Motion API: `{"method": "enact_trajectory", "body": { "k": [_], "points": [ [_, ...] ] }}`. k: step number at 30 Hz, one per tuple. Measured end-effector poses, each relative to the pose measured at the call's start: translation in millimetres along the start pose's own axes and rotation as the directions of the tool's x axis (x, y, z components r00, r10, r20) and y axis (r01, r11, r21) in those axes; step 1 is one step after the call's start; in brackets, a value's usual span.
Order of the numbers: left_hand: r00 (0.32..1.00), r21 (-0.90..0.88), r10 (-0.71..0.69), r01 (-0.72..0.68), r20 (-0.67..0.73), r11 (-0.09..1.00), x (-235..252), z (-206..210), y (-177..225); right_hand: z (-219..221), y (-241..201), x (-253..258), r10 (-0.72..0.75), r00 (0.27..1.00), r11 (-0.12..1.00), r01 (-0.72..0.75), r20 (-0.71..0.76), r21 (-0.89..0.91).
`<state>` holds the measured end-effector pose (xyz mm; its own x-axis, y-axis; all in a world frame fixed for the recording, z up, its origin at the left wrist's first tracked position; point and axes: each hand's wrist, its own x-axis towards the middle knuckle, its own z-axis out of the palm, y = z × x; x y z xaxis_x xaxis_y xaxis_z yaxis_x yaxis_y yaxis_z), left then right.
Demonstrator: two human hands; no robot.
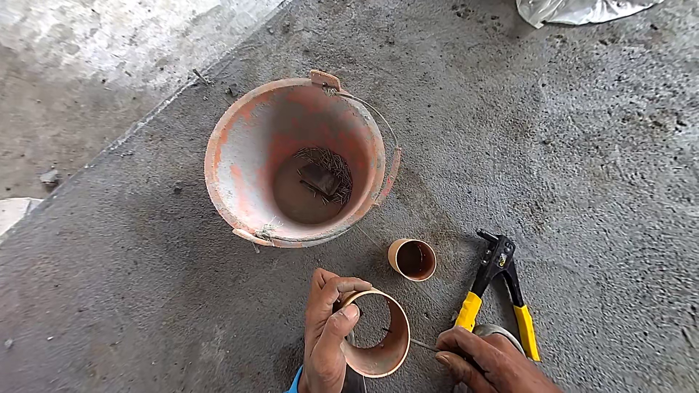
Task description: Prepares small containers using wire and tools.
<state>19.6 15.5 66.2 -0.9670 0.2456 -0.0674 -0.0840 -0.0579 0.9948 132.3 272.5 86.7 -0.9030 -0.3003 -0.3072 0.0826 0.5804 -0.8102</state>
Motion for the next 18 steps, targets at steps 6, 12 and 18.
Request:
{"method": "enact_trajectory", "body": {
  "k": [6, 12, 18],
  "points": [
    [1.0, -0.003, -0.004, 0.004, -0.002, 1.0, -0.1, 0.5, -0.8, -1.3, -1.2, 1.6, -0.002, 1.0, 1.0, 0.002, 0.023, -0.014],
    [0.999, -0.169, 0.002, 0.006, 0.05, 0.986, 0.7, -1.4, -5.5, 0.2, -0.9, 0.4, 0.038, 0.999, 0.997, -0.036, -0.027, 0.073],
    [0.994, -0.201, -0.107, 0.11, 0.025, 0.973, 1.8, -1.5, -8.3, 0.5, 1.1, 0.5, 0.002, 0.999, 0.998, 0.0, -0.035, 0.06]
  ]
}}
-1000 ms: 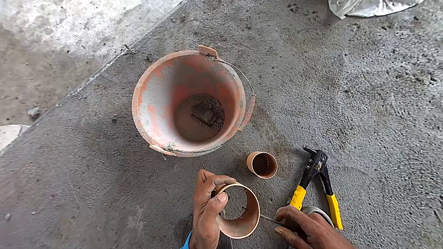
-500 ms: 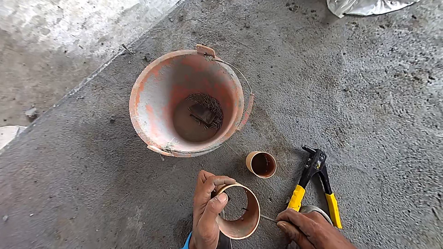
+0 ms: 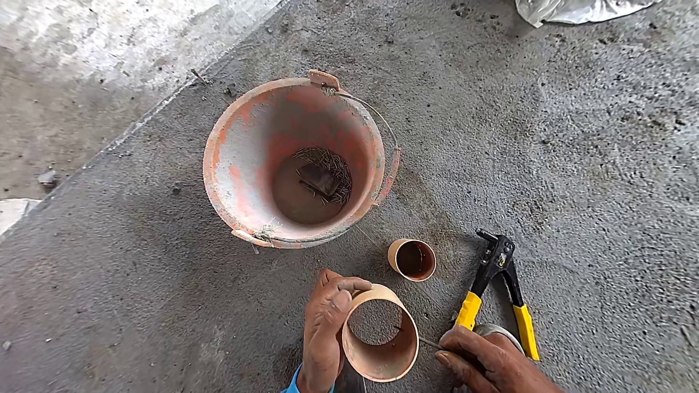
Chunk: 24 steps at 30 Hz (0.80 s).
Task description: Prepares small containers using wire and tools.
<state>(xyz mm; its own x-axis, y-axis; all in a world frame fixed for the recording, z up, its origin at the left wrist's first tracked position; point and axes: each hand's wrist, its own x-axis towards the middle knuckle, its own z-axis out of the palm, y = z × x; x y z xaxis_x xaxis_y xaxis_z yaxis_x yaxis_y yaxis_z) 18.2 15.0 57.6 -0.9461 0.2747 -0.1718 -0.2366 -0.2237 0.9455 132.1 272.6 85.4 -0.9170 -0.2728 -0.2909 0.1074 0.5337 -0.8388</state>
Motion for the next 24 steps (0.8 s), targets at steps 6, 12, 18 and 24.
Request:
{"method": "enact_trajectory", "body": {
  "k": [6, 12, 18, 24],
  "points": [
    [0.988, -0.226, -0.152, 0.147, -0.004, 0.963, -0.4, -0.7, -5.1, 0.0, 0.5, -0.1, -0.028, 1.0, 0.997, 0.028, 0.007, -0.074],
    [0.968, -0.122, -0.249, 0.245, -0.015, 0.962, -0.8, 0.6, -7.8, 2.5, 1.4, -3.3, 0.019, 1.0, 0.997, -0.017, 0.024, -0.075],
    [0.868, -0.042, -0.496, 0.496, 0.012, 0.867, 1.8, 2.9, -3.7, 4.0, 1.4, -4.2, 0.055, 0.998, 0.993, -0.054, 0.007, -0.102],
    [0.853, -0.138, -0.517, 0.522, 0.073, 0.842, -2.5, -0.1, -6.1, 3.8, 0.7, -1.4, 0.063, 0.998, 0.985, -0.062, 0.002, -0.162]
  ]
}}
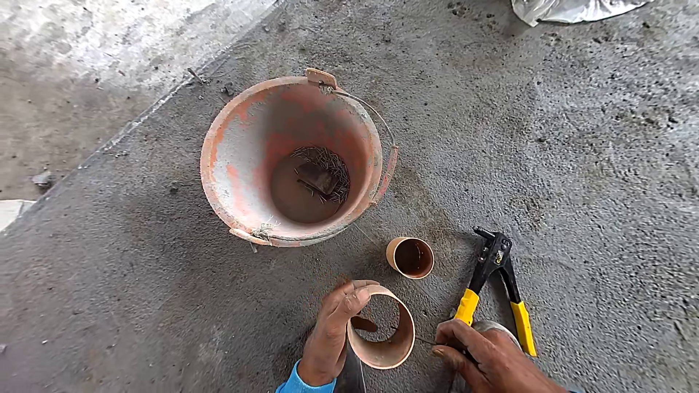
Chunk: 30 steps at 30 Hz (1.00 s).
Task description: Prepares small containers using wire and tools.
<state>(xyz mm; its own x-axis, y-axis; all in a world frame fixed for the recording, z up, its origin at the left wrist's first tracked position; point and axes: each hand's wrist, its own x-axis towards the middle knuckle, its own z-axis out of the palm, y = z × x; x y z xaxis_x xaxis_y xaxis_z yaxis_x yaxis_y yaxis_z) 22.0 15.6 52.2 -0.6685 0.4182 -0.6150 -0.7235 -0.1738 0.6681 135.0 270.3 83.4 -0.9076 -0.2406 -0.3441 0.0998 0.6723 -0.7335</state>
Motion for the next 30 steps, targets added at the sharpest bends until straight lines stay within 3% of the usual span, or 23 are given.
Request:
{"method": "enact_trajectory", "body": {
  "k": [6, 14, 30],
  "points": [
    [0.999, -0.041, -0.031, 0.032, 0.029, 0.999, 0.1, 2.2, 1.4, 2.5, 4.0, 1.1, -0.093, 0.995, 0.993, 0.089, -0.038, -0.083],
    [0.998, -0.097, -0.065, 0.065, -0.002, 0.993, 0.3, 5.0, -2.1, 2.6, 4.6, -0.2, -0.041, 0.999, 0.998, 0.042, -0.01, 0.053],
    [0.992, -0.112, -0.124, 0.124, 0.009, 0.986, -1.4, 9.7, 0.5, 2.3, 1.6, 2.1, -0.058, 0.998, 0.996, 0.055, -0.036, -0.07]
  ]
}}
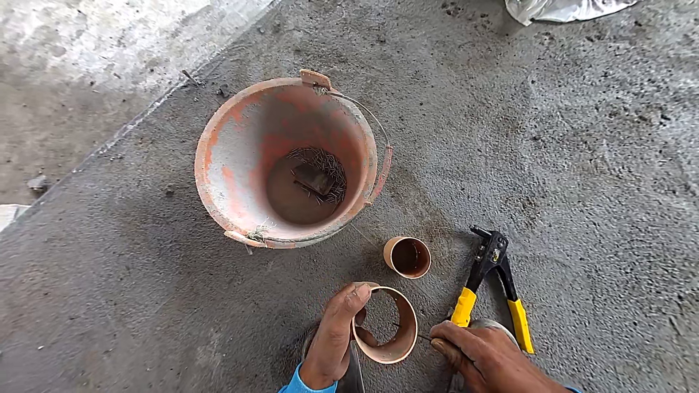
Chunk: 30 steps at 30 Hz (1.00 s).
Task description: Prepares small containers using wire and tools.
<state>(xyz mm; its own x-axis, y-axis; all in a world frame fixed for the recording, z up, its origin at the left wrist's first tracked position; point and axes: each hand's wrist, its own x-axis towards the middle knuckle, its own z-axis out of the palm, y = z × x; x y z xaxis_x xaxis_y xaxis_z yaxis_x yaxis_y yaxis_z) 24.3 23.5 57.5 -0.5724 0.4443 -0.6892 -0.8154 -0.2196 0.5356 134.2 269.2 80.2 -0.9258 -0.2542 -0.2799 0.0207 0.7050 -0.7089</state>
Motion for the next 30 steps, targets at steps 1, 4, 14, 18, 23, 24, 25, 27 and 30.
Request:
{"method": "enact_trajectory", "body": {
  "k": [1, 4, 14, 18, 23, 24, 25, 27, 30],
  "points": [
    [1.0, -0.011, -0.023, 0.023, -0.005, 1.0, -1, 1, 1, 0, 1, 0, -0.001, 1.0, 1.0, 0.001, -0.008, -0.008],
    [0.995, -0.094, -0.096, 0.095, -0.002, 0.991, -2, 4, 6, 0, 5, 1, -0.018, 0.999, 1.0, 0.018, -0.036, -0.004],
    [0.911, -0.439, -0.412, 0.365, -0.014, 0.821, -2, 17, 12, 4, 18, 3, -0.006, 0.977, 0.993, -0.02, -0.212, -0.119],
    [0.916, -0.298, -0.4, 0.39, 0.029, 0.871, 3, 2, -8, 4, 16, 3, 0.01, 0.976, 0.991, -0.038, -0.216, -0.127],
    [0.928, -0.168, -0.368, 0.372, 0.054, 0.913, 3, -7, -14, 2, 15, 3, 0.009, 0.976, 0.993, -0.035, -0.217, -0.116],
    [0.931, -0.142, -0.36, 0.365, 0.062, 0.92, 2, -9, -15, 2, 14, 3, 0.013, 0.976, 0.993, -0.038, -0.216, -0.114],
    [0.935, -0.104, -0.348, 0.354, 0.067, 0.93, 2, -10, -16, 1, 14, 3, 0.019, 0.977, 0.993, -0.044, -0.213, -0.112],
    [0.958, 0.031, -0.281, 0.28, 0.064, 0.96, -1, -12, -17, 1, 15, 3, 0.018, 0.977, 0.993, -0.042, -0.212, -0.107],
    [0.982, 0.407, 0.014, -0.091, 0.189, 0.909, -2, -24, -19, -1, 17, 3, -0.037, 0.977, 0.993, 0.012, -0.209, -0.121]
  ]
}}
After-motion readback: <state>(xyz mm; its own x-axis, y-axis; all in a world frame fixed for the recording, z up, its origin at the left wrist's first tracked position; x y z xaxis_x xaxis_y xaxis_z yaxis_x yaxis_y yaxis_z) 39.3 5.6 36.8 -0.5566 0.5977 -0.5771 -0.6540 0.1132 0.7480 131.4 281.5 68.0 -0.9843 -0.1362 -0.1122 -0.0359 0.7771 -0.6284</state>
